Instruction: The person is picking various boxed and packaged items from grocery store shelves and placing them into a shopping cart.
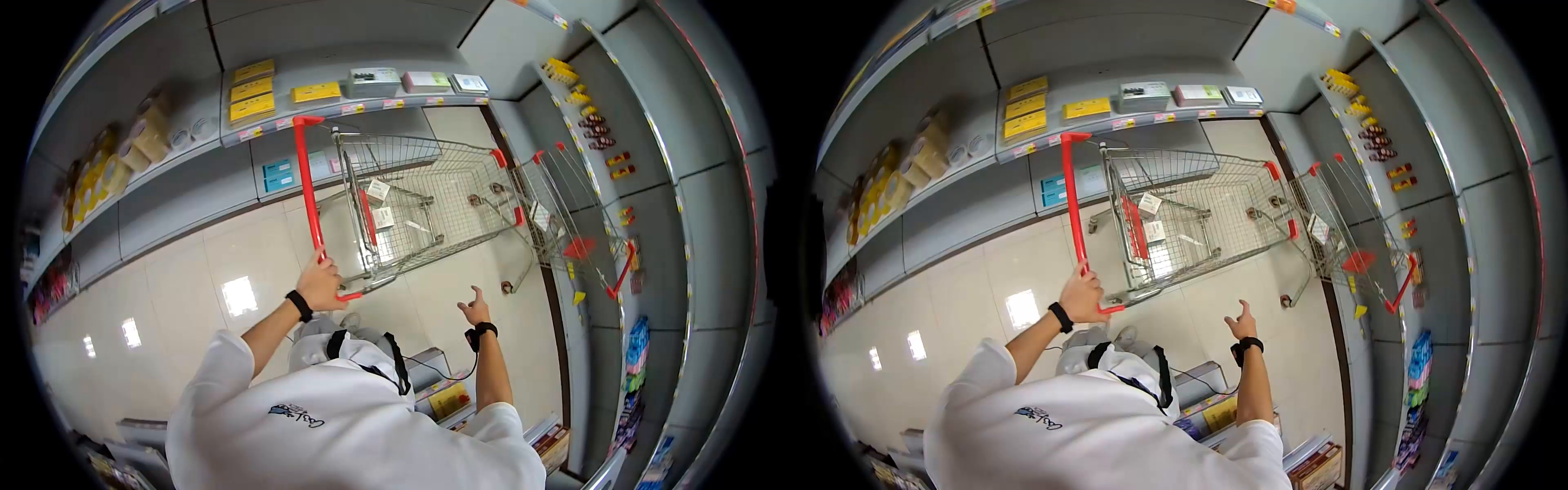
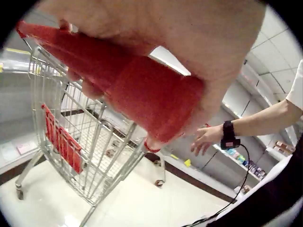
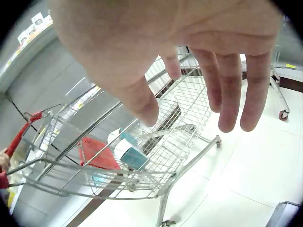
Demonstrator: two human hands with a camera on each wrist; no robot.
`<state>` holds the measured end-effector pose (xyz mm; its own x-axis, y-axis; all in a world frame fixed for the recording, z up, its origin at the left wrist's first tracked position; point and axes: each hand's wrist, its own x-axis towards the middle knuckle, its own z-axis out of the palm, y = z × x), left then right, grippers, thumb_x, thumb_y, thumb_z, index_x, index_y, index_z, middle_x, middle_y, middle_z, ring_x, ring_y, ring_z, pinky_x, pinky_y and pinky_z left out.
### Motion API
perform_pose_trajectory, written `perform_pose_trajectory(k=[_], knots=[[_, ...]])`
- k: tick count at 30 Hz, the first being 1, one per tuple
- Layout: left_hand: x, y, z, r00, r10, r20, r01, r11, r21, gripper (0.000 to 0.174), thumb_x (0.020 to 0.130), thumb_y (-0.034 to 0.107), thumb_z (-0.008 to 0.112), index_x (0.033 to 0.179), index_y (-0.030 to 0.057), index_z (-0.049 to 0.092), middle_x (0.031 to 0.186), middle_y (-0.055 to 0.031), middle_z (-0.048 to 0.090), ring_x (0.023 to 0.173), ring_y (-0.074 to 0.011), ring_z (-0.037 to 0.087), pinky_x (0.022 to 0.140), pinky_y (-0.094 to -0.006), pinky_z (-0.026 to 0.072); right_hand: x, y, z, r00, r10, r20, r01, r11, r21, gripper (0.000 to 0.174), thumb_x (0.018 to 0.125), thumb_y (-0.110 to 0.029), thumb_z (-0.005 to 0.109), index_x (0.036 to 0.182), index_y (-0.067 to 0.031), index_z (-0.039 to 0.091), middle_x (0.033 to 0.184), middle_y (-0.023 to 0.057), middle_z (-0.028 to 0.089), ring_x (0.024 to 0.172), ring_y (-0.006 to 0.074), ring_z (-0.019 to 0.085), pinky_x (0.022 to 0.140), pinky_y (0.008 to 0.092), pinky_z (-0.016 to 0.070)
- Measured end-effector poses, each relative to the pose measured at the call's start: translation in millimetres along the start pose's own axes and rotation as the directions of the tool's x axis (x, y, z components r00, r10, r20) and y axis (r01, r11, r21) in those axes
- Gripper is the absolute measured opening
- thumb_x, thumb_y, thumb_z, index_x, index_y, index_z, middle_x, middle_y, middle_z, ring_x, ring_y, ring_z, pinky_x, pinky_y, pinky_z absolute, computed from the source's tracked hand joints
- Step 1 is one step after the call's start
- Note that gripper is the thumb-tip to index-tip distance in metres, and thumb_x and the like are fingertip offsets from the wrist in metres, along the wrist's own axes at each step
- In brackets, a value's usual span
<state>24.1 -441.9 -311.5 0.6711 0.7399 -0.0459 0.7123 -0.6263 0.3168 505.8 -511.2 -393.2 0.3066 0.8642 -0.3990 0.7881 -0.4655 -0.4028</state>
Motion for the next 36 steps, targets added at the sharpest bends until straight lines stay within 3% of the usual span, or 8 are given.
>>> perform_pose_trajectory(k=[3,9,12,15,19,26,29,36], knots=[[-28,-20,-4,0.996,-0.070,-0.059,0.079,0.983,0.164,0.057,0.066,0.061,0.066,0.079,0.0063,0.073,0.082,-0.0069,0.064,0.105,-0.0246,0.053,0.116,-0.0539,0.0149,21,27,-1,0.997,0.075,0.007,-0.075,0.996,0.037,0.081,0.072,-0.029,0.078,0.140,-0.0143,0.036,0.086,0.0227,0.067,0.087,0.0392,0.066,0.083,0.0462,0.0516],[-71,-17,1,0.922,-0.382,-0.068,0.388,0.912,0.132,0.053,0.067,0.054,0.071,0.073,0.0017,0.068,0.079,-0.0113,0.064,0.105,-0.0292,0.052,0.113,-0.0547,0.0199,98,61,-6,0.975,0.194,0.105,-0.204,0.975,0.092,0.090,0.070,-0.021,0.080,0.143,-0.0152,0.029,0.119,0.0328,0.057,0.114,0.0455,0.055,0.098,0.0471,0.0452],[-83,4,18,0.811,-0.523,-0.262,0.571,0.805,0.163,0.050,0.064,0.046,0.078,0.080,0.0010,0.064,0.081,-0.0139,0.065,0.105,-0.0289,0.053,0.113,-0.0553,0.0194,130,69,-28,0.992,-0.035,-0.118,0.044,0.996,0.072,0.094,0.069,-0.020,0.080,0.145,-0.0131,0.025,0.118,0.0324,0.057,0.111,0.0459,0.056,0.098,0.0470,0.0451],[-69,41,38,0.550,-0.803,-0.230,0.834,0.544,0.097,0.044,0.068,0.030,0.078,0.098,0.0030,0.060,0.101,-0.0138,0.056,0.106,-0.0305,0.049,0.108,-0.0529,0.0262,156,67,-53,0.993,-0.119,0.021,0.118,0.991,0.055,0.099,0.069,-0.019,0.081,0.148,-0.0145,0.022,0.119,0.0321,0.055,0.111,0.0447,0.055,0.097,0.0470,0.0452],[-16,89,70,0.583,-0.688,-0.433,0.721,0.683,-0.114,0.038,0.072,0.018,0.073,0.102,0.0017,0.056,0.109,-0.0196,0.050,0.107,-0.0372,0.047,0.094,-0.0516,0.0370,184,78,-35,0.926,-0.359,0.121,0.365,0.930,-0.036,0.091,0.070,-0.024,0.080,0.146,-0.0109,0.030,0.127,0.0262,0.054,0.117,0.0429,0.052,0.099,0.0456,0.0442],[76,124,144,0.512,-0.859,-0.020,0.831,0.501,-0.239,0.043,0.082,0.037,0.065,0.113,0.0079,0.062,0.120,-0.0166,0.057,0.118,-0.0358,0.048,0.099,-0.0543,0.0334,199,66,-50,0.716,-0.371,0.592,0.384,0.917,0.110,0.078,0.075,-0.030,0.075,0.140,-0.0045,0.039,0.119,0.0282,0.059,0.108,0.0423,0.059,0.093,0.0459,0.0481],[105,126,134,0.419,-0.868,0.265,0.904,0.427,-0.032,0.048,0.086,0.048,0.058,0.113,0.0103,0.065,0.116,-0.0144,0.062,0.120,-0.0339,0.048,0.099,-0.0560,0.0318,210,53,-86,0.695,-0.447,0.563,0.565,0.824,-0.043,0.082,0.076,-0.027,0.074,0.145,-0.0133,0.031,0.118,0.0278,0.058,0.105,0.0426,0.059,0.091,0.0473,0.0486],[187,149,164,0.381,-0.878,0.291,0.925,0.361,-0.122,0.042,0.087,0.044,0.056,0.100,0.0057,0.066,0.096,-0.0168,0.069,0.094,-0.0352,0.065,0.091,-0.0529,0.0448,322,44,-155,0.661,-0.500,0.560,0.633,0.772,-0.057,0.081,0.077,-0.022,0.073,0.145,-0.0149,0.029,0.108,0.0226,0.060,0.090,0.0338,0.064,0.082,0.0429,0.0519]])
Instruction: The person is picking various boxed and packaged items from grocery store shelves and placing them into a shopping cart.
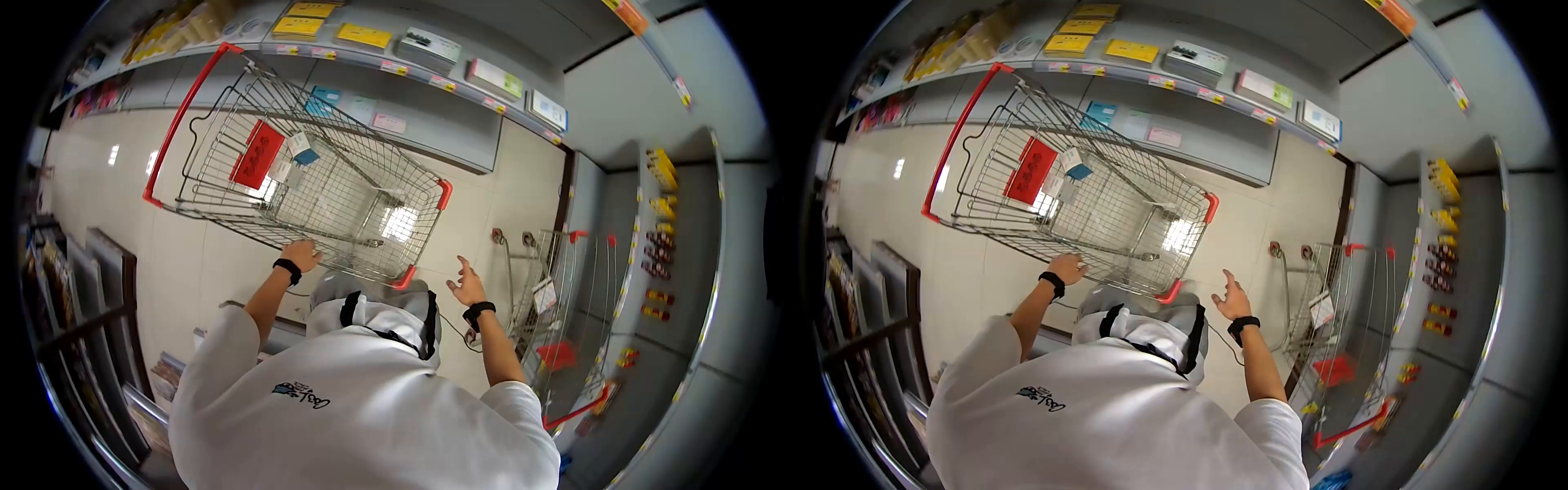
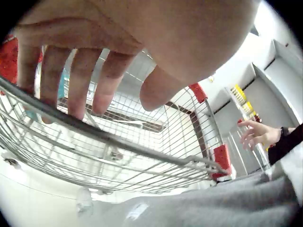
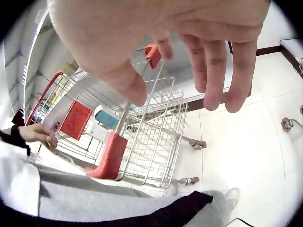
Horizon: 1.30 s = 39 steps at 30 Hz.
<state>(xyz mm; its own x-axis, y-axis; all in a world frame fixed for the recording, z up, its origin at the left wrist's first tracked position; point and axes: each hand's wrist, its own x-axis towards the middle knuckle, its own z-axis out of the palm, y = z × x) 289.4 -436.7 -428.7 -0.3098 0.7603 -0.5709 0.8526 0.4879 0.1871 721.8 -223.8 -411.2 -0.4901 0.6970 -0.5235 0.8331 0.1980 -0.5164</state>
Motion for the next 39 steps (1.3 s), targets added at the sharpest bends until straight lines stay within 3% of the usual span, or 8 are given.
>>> perform_pose_trajectory(k=[5,11,15,20,22,30,31,39], knots=[[19,111,24,0.999,0.042,0.020,-0.036,0.971,-0.237,0.041,0.087,0.040,0.056,0.102,0.0030,0.067,0.096,-0.0217,0.068,0.093,-0.0373,0.065,0.082,-0.0473,0.0526,67,55,-60,0.996,-0.088,0.026,0.089,0.995,-0.036,0.076,0.079,-0.021,0.071,0.143,-0.0134,0.032,0.108,0.0240,0.060,0.090,0.0355,0.064,0.082,0.0437,0.0516],[25,251,46,0.973,-0.221,-0.060,0.177,0.892,-0.416,0.051,0.084,0.039,0.058,0.121,0.0043,0.056,0.111,-0.0219,0.064,0.105,-0.0388,0.061,0.090,-0.0512,0.0481,116,79,-159,0.965,-0.254,0.061,0.260,0.957,-0.125,0.073,0.080,-0.020,0.070,0.142,-0.0109,0.033,0.109,0.0232,0.059,0.089,0.0334,0.064,0.080,0.0435,0.0519],[37,280,73,0.841,-0.537,-0.065,0.439,0.747,-0.500,0.046,0.083,0.032,0.061,0.121,0.0060,0.056,0.117,-0.0208,0.061,0.109,-0.0406,0.057,0.093,-0.0478,0.0465,141,65,-213,0.931,-0.364,0.020,0.364,0.926,-0.096,0.071,0.080,-0.018,0.071,0.141,-0.0102,0.035,0.109,0.0221,0.060,0.087,0.0318,0.065,0.079,0.0423,0.0522],[46,263,107,0.734,-0.669,-0.120,0.493,0.645,-0.585,0.051,0.081,0.016,0.056,0.133,0.0137,0.052,0.119,-0.0189,0.062,0.112,-0.0372,0.057,0.097,-0.0476,0.0439,185,10,-271,0.840,-0.537,-0.077,0.529,0.842,-0.100,0.073,0.078,-0.017,0.072,0.141,-0.0084,0.036,0.106,0.0190,0.060,0.085,0.0302,0.065,0.076,0.0410,0.0525],[46,259,115,0.660,-0.729,-0.183,0.492,0.603,-0.628,0.038,0.083,0.013,0.049,0.117,0.0195,0.063,0.111,-0.0166,0.066,0.110,-0.0376,0.056,0.093,-0.0499,0.0432,187,-31,-295,0.810,-0.572,-0.128,0.563,0.820,-0.102,0.073,0.078,-0.017,0.072,0.141,-0.0084,0.036,0.106,0.0182,0.060,0.086,0.0298,0.064,0.075,0.0404,0.0526],[36,256,121,0.492,-0.813,-0.311,0.620,0.578,-0.531,0.023,0.086,0.020,0.050,0.096,0.0162,0.071,0.098,-0.0127,0.069,0.102,-0.0321,0.061,0.092,-0.0473,0.0391,186,-183,-393,0.506,-0.820,-0.268,0.860,0.505,0.079,0.068,0.080,-0.012,0.073,0.139,-0.0079,0.040,0.108,0.0127,0.060,0.093,0.0201,0.062,0.069,0.0310,0.0533],[32,254,119,0.555,-0.826,-0.101,0.673,0.517,-0.529,0.028,0.085,0.018,0.050,0.106,0.0172,0.068,0.110,-0.0103,0.067,0.111,-0.0295,0.056,0.096,-0.0475,0.0376,188,-200,-407,0.421,-0.858,-0.293,0.907,0.409,0.104,0.067,0.080,-0.012,0.073,0.139,-0.0075,0.040,0.108,0.0124,0.060,0.093,0.0196,0.062,0.070,0.0308,0.0537],[22,268,115,0.298,-0.933,0.203,0.926,0.231,-0.299,0.032,0.085,0.024,0.056,0.112,0.0099,0.066,0.118,-0.0133,0.064,0.116,-0.0320,0.054,0.099,-0.0464,0.0372,181,-272,-506,0.148,-0.919,-0.365,0.985,0.106,0.134,0.065,0.077,-0.005,0.073,0.135,-0.0035,0.042,0.111,0.0146,0.059,0.097,0.0206,0.062,0.074,0.0308,0.0547]])
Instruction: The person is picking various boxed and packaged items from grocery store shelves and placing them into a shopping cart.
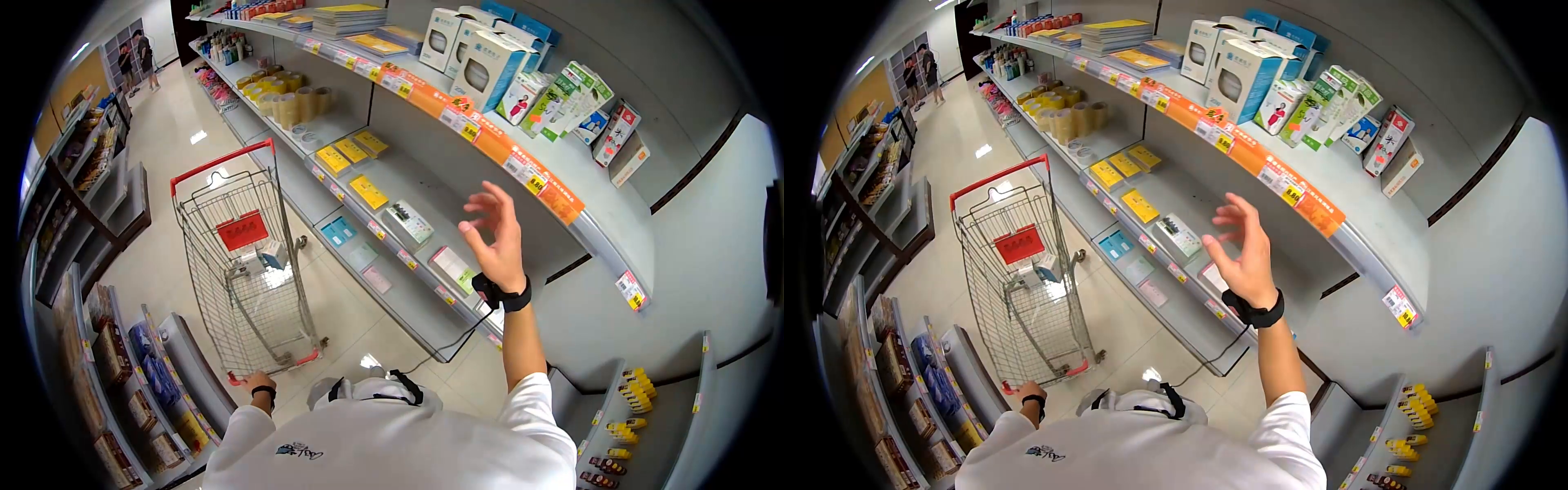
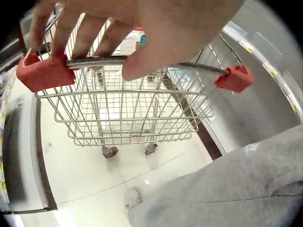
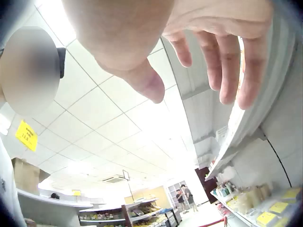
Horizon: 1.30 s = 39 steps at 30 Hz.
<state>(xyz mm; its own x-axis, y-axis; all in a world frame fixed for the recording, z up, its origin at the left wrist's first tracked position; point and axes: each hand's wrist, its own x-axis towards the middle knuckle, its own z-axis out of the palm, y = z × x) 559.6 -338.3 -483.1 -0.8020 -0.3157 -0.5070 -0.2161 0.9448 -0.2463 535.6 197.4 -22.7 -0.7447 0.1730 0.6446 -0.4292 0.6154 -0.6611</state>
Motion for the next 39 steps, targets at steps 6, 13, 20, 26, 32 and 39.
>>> perform_pose_trajectory(k=[6,13,20,26,32,39], knots=[[-20,81,-13,0.994,0.110,-0.010,-0.092,0.782,-0.616,0.056,0.076,0.032,0.070,0.117,-0.0047,0.058,0.114,-0.0286,0.062,0.110,-0.0402,0.059,0.093,-0.0445,0.0486,58,-10,-22,0.991,-0.120,-0.060,0.123,0.991,0.054,0.060,0.079,-0.004,0.070,0.133,-0.0032,0.044,0.116,0.0149,0.058,0.104,0.0207,0.060,0.076,0.0300,0.0548],[14,109,55,0.990,-0.138,-0.019,0.073,0.631,-0.772,0.050,0.083,0.021,0.060,0.129,0.0029,0.050,0.115,-0.0225,0.062,0.108,-0.0395,0.058,0.091,-0.0458,0.0470,132,-21,-16,0.974,-0.143,-0.176,0.140,0.990,-0.034,0.057,0.082,-0.015,0.073,0.131,-0.0053,0.046,0.124,0.0185,0.055,0.116,0.0229,0.054,0.078,0.0310,0.0546],[-2,66,79,0.952,-0.298,-0.063,0.105,0.513,-0.852,0.023,0.086,0.025,0.051,0.098,0.0076,0.061,0.091,-0.0210,0.066,0.090,-0.0435,0.061,0.078,-0.0564,0.0448,190,0,-9,0.950,-0.179,-0.256,0.168,0.984,-0.065,0.054,0.083,-0.022,0.073,0.127,-0.0043,0.049,0.125,0.0171,0.056,0.119,0.0254,0.053,0.081,0.0346,0.0527],[-7,21,89,0.943,-0.311,-0.122,0.098,0.605,-0.790,0.024,0.084,0.031,0.057,0.091,0.0083,0.060,0.092,-0.0147,0.065,0.095,-0.0392,0.057,0.072,-0.0617,0.0415,231,17,-14,0.878,-0.326,-0.351,0.063,0.805,-0.590,0.059,0.079,-0.037,0.072,0.125,-0.0048,0.053,0.121,0.0210,0.056,0.115,0.0349,0.053,0.098,0.0421,0.0408],[-7,-13,94,0.968,-0.234,-0.093,0.081,0.638,-0.766,0.024,0.085,0.032,0.057,0.089,0.0092,0.060,0.093,-0.0131,0.064,0.097,-0.0364,0.055,0.072,-0.0643,0.0399,266,27,-34,0.935,-0.194,-0.296,-0.064,0.730,-0.681,0.065,0.076,-0.042,0.073,0.125,-0.0038,0.056,0.122,0.0238,0.057,0.114,0.0375,0.055,0.097,0.0428,0.0425],[4,-34,127,0.966,-0.159,-0.204,-0.041,0.686,-0.727,0.021,0.087,0.027,0.054,0.093,0.0088,0.060,0.095,-0.0138,0.062,0.095,-0.0384,0.055,0.074,-0.0626,0.0399,286,50,-50,0.979,-0.036,-0.198,-0.104,0.753,-0.650,0.058,0.075,-0.043,0.075,0.117,-0.0061,0.061,0.098,0.0169,0.066,0.086,0.0261,0.064,0.078,0.0358,0.0496]])
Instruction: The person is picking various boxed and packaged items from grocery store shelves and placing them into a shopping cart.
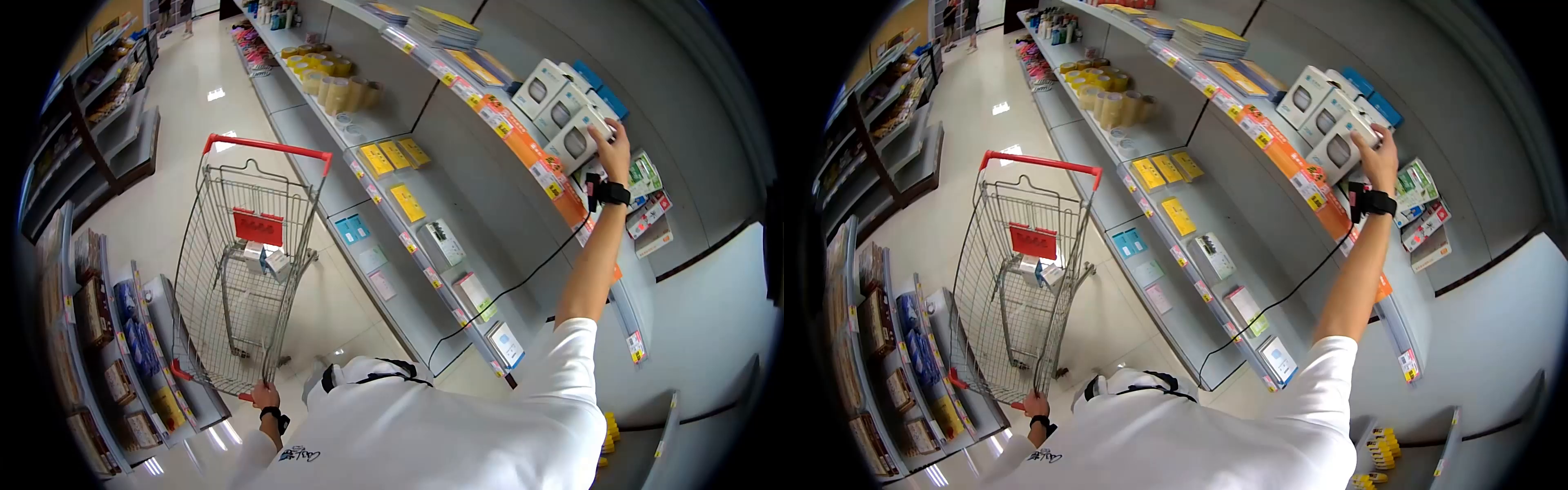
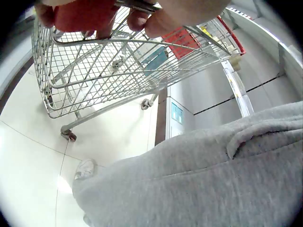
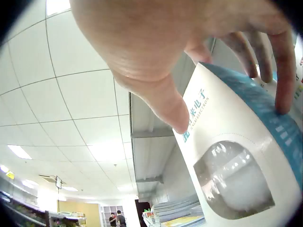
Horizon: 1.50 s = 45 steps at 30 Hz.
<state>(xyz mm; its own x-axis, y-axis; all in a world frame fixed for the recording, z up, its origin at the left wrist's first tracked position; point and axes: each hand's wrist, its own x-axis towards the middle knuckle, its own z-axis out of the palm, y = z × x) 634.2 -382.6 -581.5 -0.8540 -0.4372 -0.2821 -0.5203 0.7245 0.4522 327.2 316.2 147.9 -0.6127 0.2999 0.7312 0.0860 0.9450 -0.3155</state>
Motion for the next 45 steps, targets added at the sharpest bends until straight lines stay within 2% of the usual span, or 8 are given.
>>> perform_pose_trajectory(k=[8,10,13,17,26,31,37,45], knots=[[-3,-25,-20,0.999,-0.013,0.038,0.011,0.998,0.065,0.021,0.086,0.032,0.056,0.098,0.0155,0.063,0.099,-0.0073,0.062,0.105,-0.0336,0.052,0.079,-0.0600,0.0402,2,5,-6,1.000,0.000,0.007,-0.001,0.990,0.144,0.054,0.072,-0.038,0.082,0.104,-0.0067,0.052,0.085,0.0042,0.058,0.063,0.0110,0.051,0.052,0.0263,0.0400],[-1,-35,-22,1.000,-0.008,0.009,0.007,0.996,0.092,0.023,0.087,0.034,0.056,0.099,0.0166,0.064,0.099,-0.0058,0.062,0.107,-0.0330,0.051,0.080,-0.0598,0.0398,3,9,-5,0.994,-0.087,-0.065,0.095,0.986,0.134,0.056,0.070,-0.036,0.085,0.104,-0.0057,0.053,0.088,0.0054,0.057,0.062,0.0108,0.052,0.052,0.0260,0.0412],[0,-25,-49,0.994,-0.061,0.093,0.053,0.995,0.084,0.028,0.088,0.041,0.057,0.098,0.0171,0.065,0.101,-0.0055,0.063,0.109,-0.0314,0.051,0.084,-0.0604,0.0376,-5,-4,-8,0.954,-0.257,-0.153,0.253,0.967,-0.043,0.065,0.070,-0.039,0.085,0.110,0.0019,0.054,0.103,0.0132,0.056,0.092,0.0245,0.056,0.082,0.0329,0.0458],[9,-43,-53,0.991,-0.060,0.117,0.048,0.994,0.102,0.037,0.089,0.049,0.055,0.097,0.0158,0.067,0.101,-0.0069,0.063,0.109,-0.0302,0.051,0.085,-0.0598,0.0360,-43,-83,-20,0.834,-0.516,-0.195,0.458,0.845,-0.274,0.059,0.073,-0.032,0.085,0.106,0.0073,0.057,0.098,0.0184,0.060,0.080,0.0222,0.061,0.071,0.0328,0.0509],[6,-28,-84,0.985,-0.048,0.164,0.033,0.995,0.090,0.043,0.088,0.053,0.056,0.088,0.0118,0.068,0.101,-0.0075,0.064,0.109,-0.0304,0.050,0.083,-0.0584,0.0376,-143,-236,47,0.918,-0.389,0.082,0.331,0.862,0.383,0.060,0.081,-0.019,0.078,0.127,0.0009,0.047,0.123,0.0166,0.052,0.111,0.0206,0.053,0.093,0.0319,0.0455],[14,-12,-105,0.947,-0.180,0.266,0.202,0.978,-0.058,0.045,0.081,0.054,0.064,0.091,0.0113,0.070,0.103,-0.0071,0.069,0.103,-0.0269,0.061,0.081,-0.0559,0.0434,-223,-314,195,0.772,-0.522,0.362,0.032,0.601,0.798,0.071,0.068,-0.011,0.078,0.130,0.0018,0.046,0.126,0.0146,0.052,0.118,0.0248,0.051,0.100,0.0369,0.0408],[2,0,-95,0.954,-0.270,0.129,0.280,0.958,-0.061,0.044,0.078,0.046,0.071,0.107,0.0131,0.071,0.106,-0.0085,0.070,0.103,-0.0277,0.063,0.083,-0.0538,0.0463,-325,-393,383,0.470,-0.492,0.733,0.056,0.845,0.532,0.078,0.062,-0.039,0.079,0.118,0.0093,0.054,0.119,0.0294,0.054,0.107,0.0394,0.056,0.094,0.0407,0.0460],[-17,12,-72,0.925,-0.377,0.054,0.380,0.922,-0.069,0.048,0.076,0.044,0.075,0.109,0.0104,0.069,0.124,-0.0185,0.058,0.119,-0.0352,0.048,0.099,-0.0465,0.0423,-447,-416,567,0.098,-0.243,0.965,0.014,0.970,0.243,0.098,0.062,-0.052,0.081,0.130,0.0068,0.041,0.131,0.0229,0.051,0.120,0.0376,0.052,0.096,0.0484,0.0465]])
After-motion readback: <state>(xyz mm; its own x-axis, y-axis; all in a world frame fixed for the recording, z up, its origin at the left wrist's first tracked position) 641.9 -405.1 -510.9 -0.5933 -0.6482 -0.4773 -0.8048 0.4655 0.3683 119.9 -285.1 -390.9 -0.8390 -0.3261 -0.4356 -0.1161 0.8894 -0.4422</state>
